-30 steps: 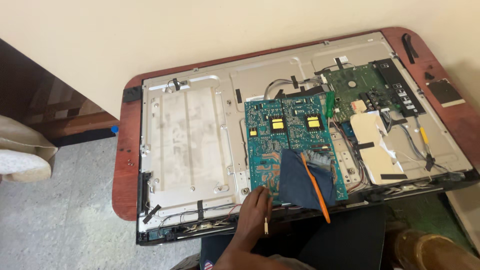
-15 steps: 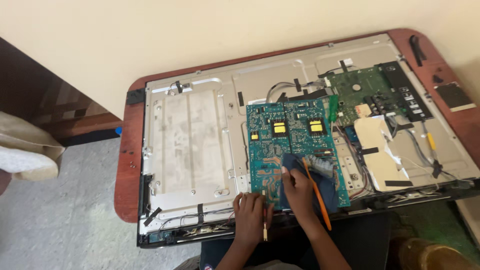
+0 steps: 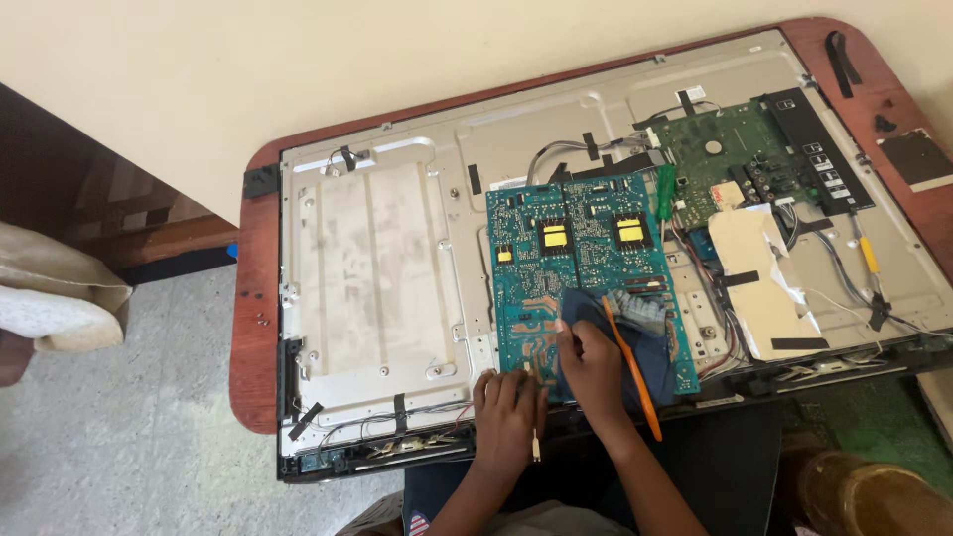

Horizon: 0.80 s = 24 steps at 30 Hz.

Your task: The person wipes a green circuit board with a blue cloth and an orange tool while seated. The board is placed on the person's lap, and the person repeatedly rubs the surface to clean it.

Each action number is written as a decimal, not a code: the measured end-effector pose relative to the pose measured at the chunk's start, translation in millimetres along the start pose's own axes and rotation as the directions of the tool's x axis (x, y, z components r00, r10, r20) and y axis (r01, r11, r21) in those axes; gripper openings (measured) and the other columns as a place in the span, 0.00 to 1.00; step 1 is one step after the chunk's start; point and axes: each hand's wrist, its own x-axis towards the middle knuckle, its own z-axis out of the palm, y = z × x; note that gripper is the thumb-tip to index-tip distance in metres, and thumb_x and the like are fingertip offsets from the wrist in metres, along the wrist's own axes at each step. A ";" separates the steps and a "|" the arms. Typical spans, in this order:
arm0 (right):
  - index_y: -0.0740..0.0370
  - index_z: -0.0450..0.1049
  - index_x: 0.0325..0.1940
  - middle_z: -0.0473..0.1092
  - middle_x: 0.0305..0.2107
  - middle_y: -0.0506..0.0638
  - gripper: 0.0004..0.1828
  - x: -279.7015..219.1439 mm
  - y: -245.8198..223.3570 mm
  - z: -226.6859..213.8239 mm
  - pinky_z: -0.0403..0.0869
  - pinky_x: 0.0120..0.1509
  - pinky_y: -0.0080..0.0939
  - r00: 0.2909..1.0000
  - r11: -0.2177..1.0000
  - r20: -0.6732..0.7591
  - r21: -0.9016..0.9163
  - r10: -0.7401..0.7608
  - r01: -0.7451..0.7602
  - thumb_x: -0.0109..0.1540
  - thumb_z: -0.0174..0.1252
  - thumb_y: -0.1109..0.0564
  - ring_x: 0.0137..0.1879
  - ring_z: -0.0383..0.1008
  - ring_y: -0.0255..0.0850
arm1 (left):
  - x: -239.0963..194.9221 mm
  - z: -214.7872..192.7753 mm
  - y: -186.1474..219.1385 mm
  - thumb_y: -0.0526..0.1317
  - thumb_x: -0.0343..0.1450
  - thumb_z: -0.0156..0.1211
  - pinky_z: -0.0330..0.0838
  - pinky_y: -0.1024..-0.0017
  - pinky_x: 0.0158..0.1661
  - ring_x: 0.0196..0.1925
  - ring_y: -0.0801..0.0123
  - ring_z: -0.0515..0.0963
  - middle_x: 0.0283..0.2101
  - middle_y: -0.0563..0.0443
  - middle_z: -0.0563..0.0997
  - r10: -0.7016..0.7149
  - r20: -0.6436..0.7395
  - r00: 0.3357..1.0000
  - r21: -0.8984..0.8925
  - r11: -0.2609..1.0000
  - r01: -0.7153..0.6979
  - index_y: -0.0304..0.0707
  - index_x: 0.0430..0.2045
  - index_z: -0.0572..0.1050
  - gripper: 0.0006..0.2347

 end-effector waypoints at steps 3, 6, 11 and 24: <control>0.66 0.63 0.24 0.58 0.14 0.53 0.20 4.5 -3.0 0.5 0.60 0.25 0.45 1.000 0.999 -0.012 -0.032 0.002 -0.002 0.66 0.60 0.55 0.19 0.58 0.40 | 5.5 0.2 -2.0 0.37 0.69 0.65 0.62 0.50 0.61 0.51 0.56 0.76 0.45 0.44 0.78 -0.004 0.018 1.000 -0.009 1.000 0.004 0.31 0.42 0.80 0.10; 0.65 0.63 0.24 0.59 0.14 0.53 0.20 2.3 -4.4 0.0 0.60 0.25 0.45 1.000 0.999 -0.008 -0.025 -0.027 0.027 0.66 0.59 0.55 0.19 0.59 0.40 | 8.7 -0.7 -5.2 0.36 0.66 0.65 0.60 0.49 0.61 0.52 0.55 0.76 0.45 0.46 0.79 -0.014 0.028 1.000 -0.005 1.000 0.014 0.33 0.42 0.80 0.12; 0.65 0.62 0.24 0.59 0.15 0.53 0.21 3.0 -4.5 -0.7 0.60 0.25 0.45 0.999 0.999 0.003 -0.011 -0.039 0.040 0.66 0.59 0.54 0.19 0.61 0.42 | 7.9 -6.0 -9.1 0.36 0.65 0.65 0.60 0.49 0.62 0.56 0.55 0.76 0.45 0.47 0.80 -0.052 0.141 0.989 -0.117 0.991 0.069 0.36 0.42 0.81 0.12; 0.66 0.62 0.25 0.58 0.16 0.55 0.20 4.0 4.7 5.4 0.61 0.26 0.46 0.993 0.995 -0.068 -0.033 -0.098 0.096 0.66 0.60 0.56 0.20 0.59 0.44 | 16.7 -2.1 -19.8 0.34 0.63 0.66 0.67 0.60 0.47 0.46 0.55 0.77 0.40 0.48 0.81 -0.007 0.148 0.989 -0.181 0.983 0.034 0.36 0.36 0.81 0.10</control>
